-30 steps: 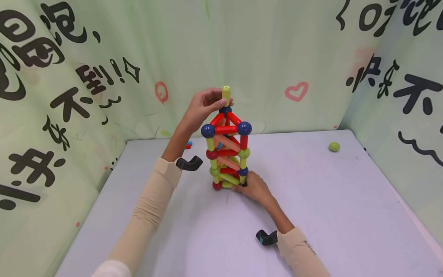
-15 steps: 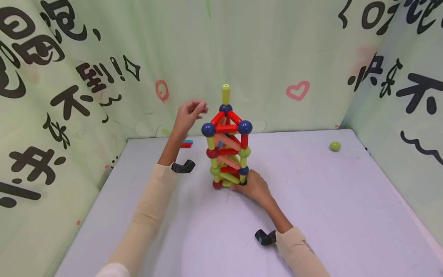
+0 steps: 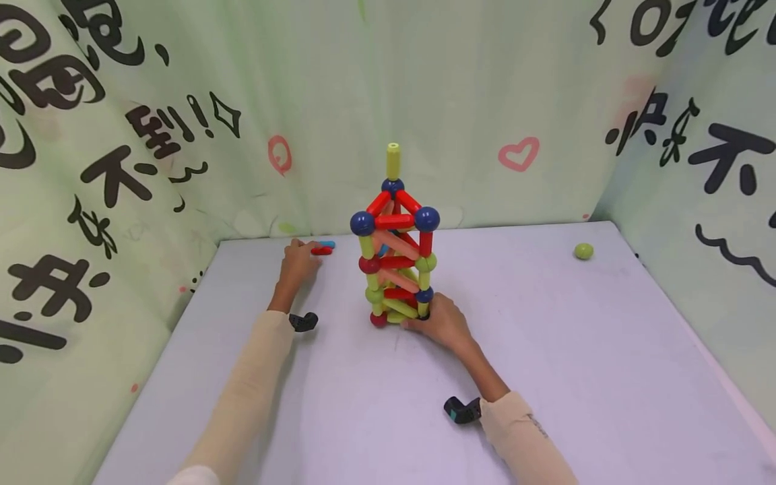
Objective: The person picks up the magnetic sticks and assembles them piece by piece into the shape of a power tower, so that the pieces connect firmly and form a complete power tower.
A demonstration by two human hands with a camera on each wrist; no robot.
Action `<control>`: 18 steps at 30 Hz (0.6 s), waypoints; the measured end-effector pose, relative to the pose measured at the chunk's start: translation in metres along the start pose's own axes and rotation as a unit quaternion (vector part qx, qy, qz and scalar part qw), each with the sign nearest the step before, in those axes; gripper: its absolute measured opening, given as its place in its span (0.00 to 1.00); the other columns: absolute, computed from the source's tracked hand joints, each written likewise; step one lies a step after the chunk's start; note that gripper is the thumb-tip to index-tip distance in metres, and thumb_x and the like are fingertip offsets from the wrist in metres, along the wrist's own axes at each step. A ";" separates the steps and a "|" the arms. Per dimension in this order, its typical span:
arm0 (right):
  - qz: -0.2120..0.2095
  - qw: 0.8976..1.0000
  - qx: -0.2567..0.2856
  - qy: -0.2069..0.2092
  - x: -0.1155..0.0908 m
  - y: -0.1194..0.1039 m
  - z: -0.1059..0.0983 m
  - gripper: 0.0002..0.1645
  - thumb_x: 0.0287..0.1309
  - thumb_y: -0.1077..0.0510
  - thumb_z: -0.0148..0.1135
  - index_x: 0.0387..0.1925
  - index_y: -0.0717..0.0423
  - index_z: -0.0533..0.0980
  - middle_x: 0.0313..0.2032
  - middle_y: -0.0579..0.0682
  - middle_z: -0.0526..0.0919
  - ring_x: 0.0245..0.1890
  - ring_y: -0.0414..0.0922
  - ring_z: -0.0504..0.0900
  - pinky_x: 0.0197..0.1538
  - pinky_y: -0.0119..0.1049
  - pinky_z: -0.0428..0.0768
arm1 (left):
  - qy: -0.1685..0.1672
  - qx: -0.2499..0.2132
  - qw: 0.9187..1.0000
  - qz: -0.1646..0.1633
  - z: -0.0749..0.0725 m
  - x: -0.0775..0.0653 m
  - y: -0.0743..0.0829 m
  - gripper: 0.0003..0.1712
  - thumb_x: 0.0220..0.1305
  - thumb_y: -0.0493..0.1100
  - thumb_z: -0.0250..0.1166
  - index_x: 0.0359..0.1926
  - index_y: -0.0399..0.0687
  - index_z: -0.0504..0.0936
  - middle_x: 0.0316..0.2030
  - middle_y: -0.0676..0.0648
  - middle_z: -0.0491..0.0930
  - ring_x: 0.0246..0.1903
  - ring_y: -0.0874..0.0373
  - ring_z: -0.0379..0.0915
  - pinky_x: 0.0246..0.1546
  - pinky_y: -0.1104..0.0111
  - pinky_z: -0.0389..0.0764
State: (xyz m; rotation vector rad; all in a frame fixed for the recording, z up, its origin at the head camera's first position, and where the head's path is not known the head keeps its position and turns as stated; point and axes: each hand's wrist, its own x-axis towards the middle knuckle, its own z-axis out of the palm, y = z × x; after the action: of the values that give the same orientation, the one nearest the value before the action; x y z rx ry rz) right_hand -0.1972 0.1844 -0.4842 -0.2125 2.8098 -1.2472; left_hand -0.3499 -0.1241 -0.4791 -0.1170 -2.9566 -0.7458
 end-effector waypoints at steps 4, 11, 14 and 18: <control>0.002 1.000 0.004 -0.005 0.001 -0.001 0.001 0.44 0.51 0.48 0.74 0.65 0.56 0.65 0.56 0.60 0.79 0.55 0.57 0.78 0.57 0.55 0.77 | 0.021 0.041 0.999 0.023 0.006 0.000 -0.005 0.16 0.68 0.42 0.61 0.56 0.47 0.79 0.55 0.37 0.68 0.56 0.41 0.64 0.51 0.48 0.75; 0.007 1.000 0.001 -0.001 -0.001 0.000 0.002 0.45 0.51 0.48 0.74 0.67 0.54 0.64 0.57 0.60 0.79 0.56 0.57 0.78 0.58 0.56 0.77 | 0.062 0.120 0.987 0.092 0.009 -0.002 -0.003 0.11 0.64 0.44 0.67 0.38 0.41 0.77 0.49 0.40 0.77 0.50 0.44 0.71 0.44 0.52 0.80; 0.005 1.000 -0.002 -0.003 0.000 0.000 0.001 0.45 0.51 0.48 0.74 0.67 0.54 0.64 0.57 0.60 0.79 0.56 0.57 0.77 0.57 0.56 0.76 | 0.063 0.127 0.984 0.104 0.011 -0.003 -0.003 0.14 0.63 0.46 0.67 0.36 0.41 0.74 0.46 0.40 0.78 0.47 0.46 0.72 0.42 0.54 0.79; 0.001 1.000 -0.004 -0.003 0.000 0.001 0.000 0.44 0.51 0.47 0.74 0.66 0.53 0.64 0.58 0.60 0.78 0.56 0.57 0.77 0.57 0.56 0.76 | 0.029 0.079 0.991 0.106 0.013 -0.004 -0.004 0.14 0.64 0.45 0.66 0.36 0.41 0.71 0.40 0.40 0.76 0.42 0.47 0.71 0.41 0.57 0.77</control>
State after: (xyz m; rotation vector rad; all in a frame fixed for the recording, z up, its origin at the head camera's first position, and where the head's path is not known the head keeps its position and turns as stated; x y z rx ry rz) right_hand -0.1976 0.1845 -0.4849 -0.2146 2.8098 -1.2344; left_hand -0.3471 -0.1217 -0.4928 -0.3827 -2.8734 -0.4771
